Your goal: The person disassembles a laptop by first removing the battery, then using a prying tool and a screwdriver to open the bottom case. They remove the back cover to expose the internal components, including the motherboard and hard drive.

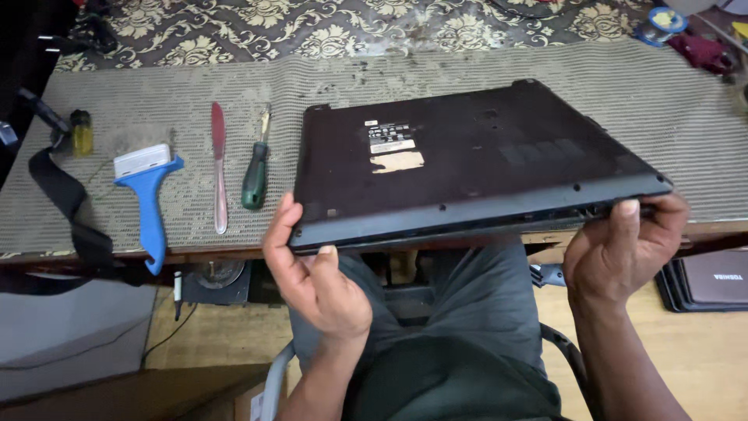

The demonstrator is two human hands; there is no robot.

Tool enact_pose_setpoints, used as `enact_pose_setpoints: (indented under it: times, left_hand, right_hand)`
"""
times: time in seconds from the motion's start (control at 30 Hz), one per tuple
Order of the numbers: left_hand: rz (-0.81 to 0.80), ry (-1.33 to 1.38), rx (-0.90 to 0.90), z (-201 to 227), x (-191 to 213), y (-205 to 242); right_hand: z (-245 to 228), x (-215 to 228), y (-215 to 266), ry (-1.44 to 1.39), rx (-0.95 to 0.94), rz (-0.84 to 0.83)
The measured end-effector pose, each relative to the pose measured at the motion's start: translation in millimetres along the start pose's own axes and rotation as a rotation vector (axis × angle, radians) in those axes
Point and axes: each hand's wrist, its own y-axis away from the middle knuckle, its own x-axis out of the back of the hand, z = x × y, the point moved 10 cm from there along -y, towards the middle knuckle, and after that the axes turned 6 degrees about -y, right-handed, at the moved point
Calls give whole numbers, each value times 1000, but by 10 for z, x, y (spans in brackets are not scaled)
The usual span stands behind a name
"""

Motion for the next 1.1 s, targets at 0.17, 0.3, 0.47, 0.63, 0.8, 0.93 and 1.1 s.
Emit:
enact_pose_setpoints:
  times: [0.17, 0.3, 0.47, 0.63, 0.8, 0.93, 1.1]
  left_hand:
    - [45, -94, -150, 29, 68, 69]
    - [76, -71, -176, -114, 168, 192]
    - [51, -20, -3, -418, 288, 370]
    - [38, 52, 50, -703, 402, 540]
    - [34, 48, 42, -795, 465, 604]
    - [75, 131, 95, -903, 525, 641]
    - [56, 259, 76, -939, 541, 635]
  right_hand:
    - [-57, -3, 120, 60, 35, -11]
    - [14, 183, 288, 86, 14, -30]
    - [45, 423, 528, 321, -87, -15]
    - [-145, 443, 629, 659, 50, -118]
    - [-61, 632, 634, 710, 94, -155]
    - [-73, 689, 614, 608, 79, -144]
    - [-407, 633, 644, 638, 171, -165]
